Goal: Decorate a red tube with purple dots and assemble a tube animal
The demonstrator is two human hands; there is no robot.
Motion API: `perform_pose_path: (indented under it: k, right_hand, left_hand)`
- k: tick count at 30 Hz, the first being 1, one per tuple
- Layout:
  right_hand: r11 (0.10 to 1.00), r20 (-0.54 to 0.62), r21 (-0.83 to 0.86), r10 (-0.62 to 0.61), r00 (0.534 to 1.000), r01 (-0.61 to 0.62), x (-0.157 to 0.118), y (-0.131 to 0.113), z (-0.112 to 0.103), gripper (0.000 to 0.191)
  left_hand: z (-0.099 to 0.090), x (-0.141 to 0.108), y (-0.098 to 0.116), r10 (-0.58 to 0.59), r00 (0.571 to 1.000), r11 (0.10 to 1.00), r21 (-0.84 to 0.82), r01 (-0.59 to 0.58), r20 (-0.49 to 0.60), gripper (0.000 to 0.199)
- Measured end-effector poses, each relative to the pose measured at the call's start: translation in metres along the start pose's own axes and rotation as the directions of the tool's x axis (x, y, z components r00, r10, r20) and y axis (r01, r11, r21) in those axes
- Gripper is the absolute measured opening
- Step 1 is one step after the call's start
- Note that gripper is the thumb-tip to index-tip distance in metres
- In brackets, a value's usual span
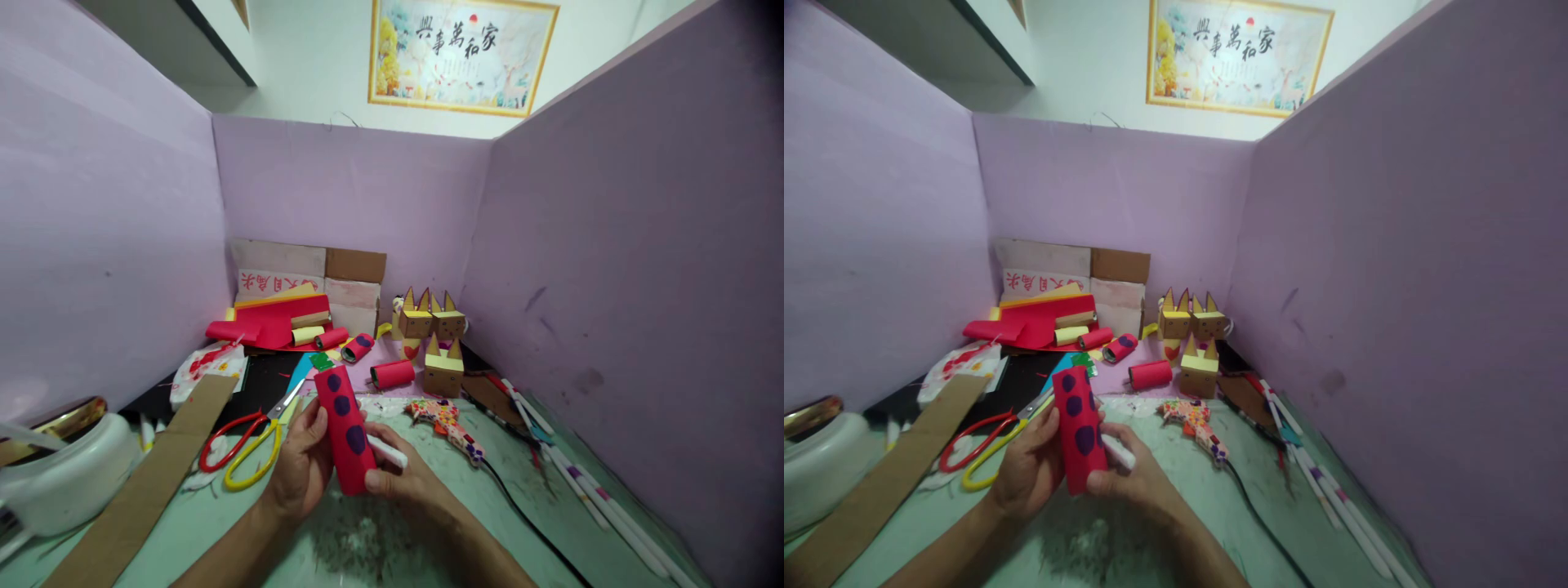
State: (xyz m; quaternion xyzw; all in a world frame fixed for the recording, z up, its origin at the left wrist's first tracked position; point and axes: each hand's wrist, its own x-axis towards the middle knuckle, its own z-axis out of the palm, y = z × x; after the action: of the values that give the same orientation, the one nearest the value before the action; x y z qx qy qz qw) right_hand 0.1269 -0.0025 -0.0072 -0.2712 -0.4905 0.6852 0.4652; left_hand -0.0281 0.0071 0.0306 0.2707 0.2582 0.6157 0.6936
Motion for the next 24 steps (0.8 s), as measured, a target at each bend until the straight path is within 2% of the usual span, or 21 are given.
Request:
perform_pose_path:
  k: [4,7,9,12,19,24]
  right_hand:
    - [0.997,-0.043,0.082,-0.001,0.999,0.005,0.000,-0.001,0.003,0.070]
    - [0.995,-0.167,0.087,-0.042,0.985,0.057,-0.001,-0.003,0.004,0.063]
    - [0.990,-0.274,0.052,-0.114,0.955,0.133,-0.001,-0.005,0.003,0.061]
    - [0.977,-0.371,-0.028,-0.207,0.905,0.213,-0.002,-0.009,0.003,0.057]
    - [0.967,-0.401,-0.119,-0.255,0.880,0.226,-0.001,-0.007,0.003,0.059]
    - [0.955,-0.402,-0.225,-0.273,0.874,0.195,-0.001,-0.005,0.003,0.059]
  left_hand:
    - [0.001,0.003,-0.003,0.028,0.999,0.996,0.085,-0.030,0.017,0.049]
    - [-0.001,0.005,-0.006,0.044,0.993,0.982,0.181,-0.063,0.106,0.054]
    - [-0.004,0.006,-0.009,0.021,0.989,0.966,0.253,-0.058,0.146,0.062]
    - [-0.008,0.006,-0.014,0.011,0.990,0.947,0.318,-0.055,0.137,0.070]
    - [-0.011,0.005,-0.023,-0.026,0.987,0.930,0.366,-0.033,0.157,0.057]
    - [-0.012,0.004,-0.024,0.012,0.983,0.908,0.411,-0.087,0.183,0.052]
